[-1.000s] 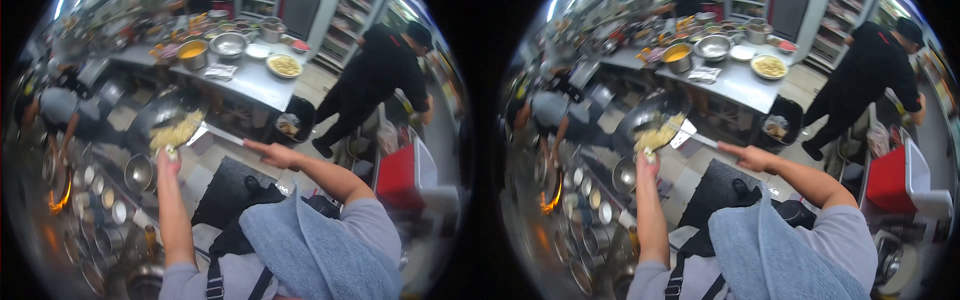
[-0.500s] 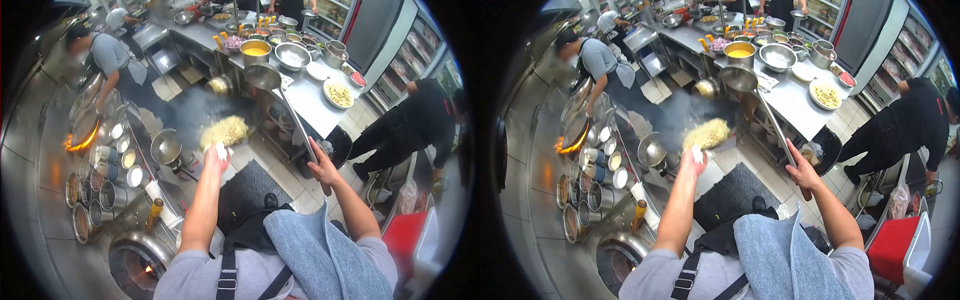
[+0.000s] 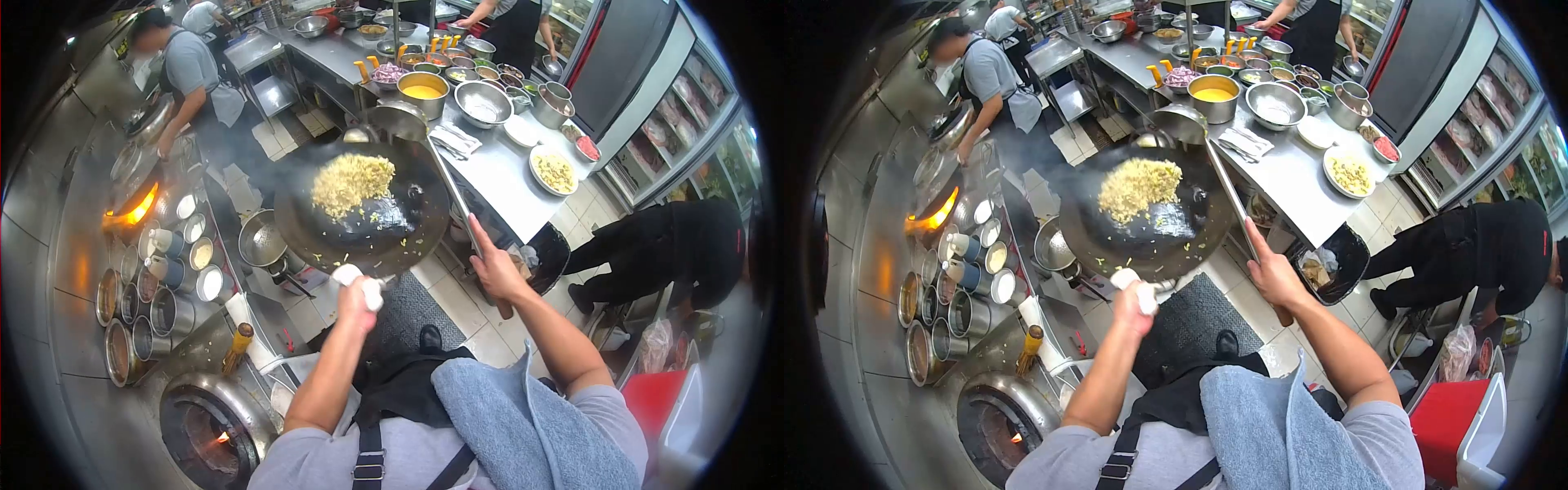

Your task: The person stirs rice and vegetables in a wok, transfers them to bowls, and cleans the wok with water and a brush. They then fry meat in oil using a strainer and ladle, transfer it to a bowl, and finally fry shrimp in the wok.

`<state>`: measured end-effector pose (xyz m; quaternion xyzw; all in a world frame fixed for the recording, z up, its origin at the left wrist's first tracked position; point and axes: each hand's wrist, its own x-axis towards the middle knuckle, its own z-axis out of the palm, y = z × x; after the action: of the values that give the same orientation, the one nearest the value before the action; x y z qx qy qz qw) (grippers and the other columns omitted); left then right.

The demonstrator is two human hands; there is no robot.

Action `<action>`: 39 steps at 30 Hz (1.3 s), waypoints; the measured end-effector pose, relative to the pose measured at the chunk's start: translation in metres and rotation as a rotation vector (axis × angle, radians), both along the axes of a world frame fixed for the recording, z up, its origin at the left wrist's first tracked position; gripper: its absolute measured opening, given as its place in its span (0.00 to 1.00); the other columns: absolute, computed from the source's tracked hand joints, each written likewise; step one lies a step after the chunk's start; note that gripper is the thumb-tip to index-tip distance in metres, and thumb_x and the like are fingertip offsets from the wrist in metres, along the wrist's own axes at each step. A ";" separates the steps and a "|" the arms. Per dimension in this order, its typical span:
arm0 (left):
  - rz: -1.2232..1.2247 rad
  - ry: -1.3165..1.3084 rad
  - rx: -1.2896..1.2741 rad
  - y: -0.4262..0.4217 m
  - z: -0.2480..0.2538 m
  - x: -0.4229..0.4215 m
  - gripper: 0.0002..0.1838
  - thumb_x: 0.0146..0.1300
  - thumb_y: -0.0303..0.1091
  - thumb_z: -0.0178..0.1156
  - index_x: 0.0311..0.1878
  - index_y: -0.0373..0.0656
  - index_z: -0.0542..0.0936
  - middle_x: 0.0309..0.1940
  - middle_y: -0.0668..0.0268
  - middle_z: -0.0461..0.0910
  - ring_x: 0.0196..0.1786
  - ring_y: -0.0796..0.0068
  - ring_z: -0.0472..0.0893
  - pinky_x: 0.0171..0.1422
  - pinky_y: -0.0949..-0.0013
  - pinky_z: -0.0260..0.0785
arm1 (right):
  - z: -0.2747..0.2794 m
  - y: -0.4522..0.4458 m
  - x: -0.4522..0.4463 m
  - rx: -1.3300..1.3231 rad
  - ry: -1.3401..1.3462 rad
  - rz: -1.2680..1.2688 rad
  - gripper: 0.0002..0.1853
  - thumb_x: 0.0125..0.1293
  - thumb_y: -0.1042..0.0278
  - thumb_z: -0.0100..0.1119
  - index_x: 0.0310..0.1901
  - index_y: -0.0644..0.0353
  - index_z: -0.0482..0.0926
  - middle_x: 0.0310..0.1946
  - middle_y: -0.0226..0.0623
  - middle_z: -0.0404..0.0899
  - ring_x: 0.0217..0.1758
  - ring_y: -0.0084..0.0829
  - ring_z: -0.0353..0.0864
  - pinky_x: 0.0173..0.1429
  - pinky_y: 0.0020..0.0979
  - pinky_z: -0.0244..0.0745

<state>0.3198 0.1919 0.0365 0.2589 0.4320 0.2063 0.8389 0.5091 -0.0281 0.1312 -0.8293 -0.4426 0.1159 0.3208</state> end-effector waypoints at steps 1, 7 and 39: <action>-0.005 -0.005 0.142 -0.021 -0.010 -0.006 0.07 0.58 0.25 0.56 0.40 0.44 0.74 0.29 0.65 0.77 0.27 0.71 0.80 0.24 0.67 0.72 | 0.000 0.008 -0.007 -0.210 0.107 -0.152 0.45 0.68 0.73 0.49 0.79 0.41 0.35 0.40 0.68 0.82 0.42 0.59 0.84 0.53 0.50 0.75; -0.076 0.026 0.167 -0.031 -0.031 0.002 0.10 0.56 0.23 0.55 0.41 0.45 0.75 0.28 0.68 0.77 0.25 0.73 0.79 0.25 0.66 0.71 | -0.045 0.047 -0.039 0.123 1.519 -0.116 0.34 0.76 0.74 0.44 0.78 0.38 0.46 0.22 0.24 0.59 0.17 0.16 0.60 0.20 0.23 0.64; -0.247 0.007 -0.087 -0.044 -0.010 0.123 0.02 0.58 0.31 0.56 0.31 0.47 0.73 0.19 0.66 0.75 0.14 0.73 0.70 0.15 0.68 0.60 | 0.006 -0.120 0.177 0.785 1.640 -0.321 0.34 0.75 0.73 0.45 0.76 0.32 0.47 0.24 0.25 0.61 0.17 0.15 0.60 0.20 0.21 0.62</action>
<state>0.4423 0.1480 0.0264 0.2740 0.4082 0.0815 0.8669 0.6860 -0.1485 0.1369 -0.3706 0.0359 0.4631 0.8043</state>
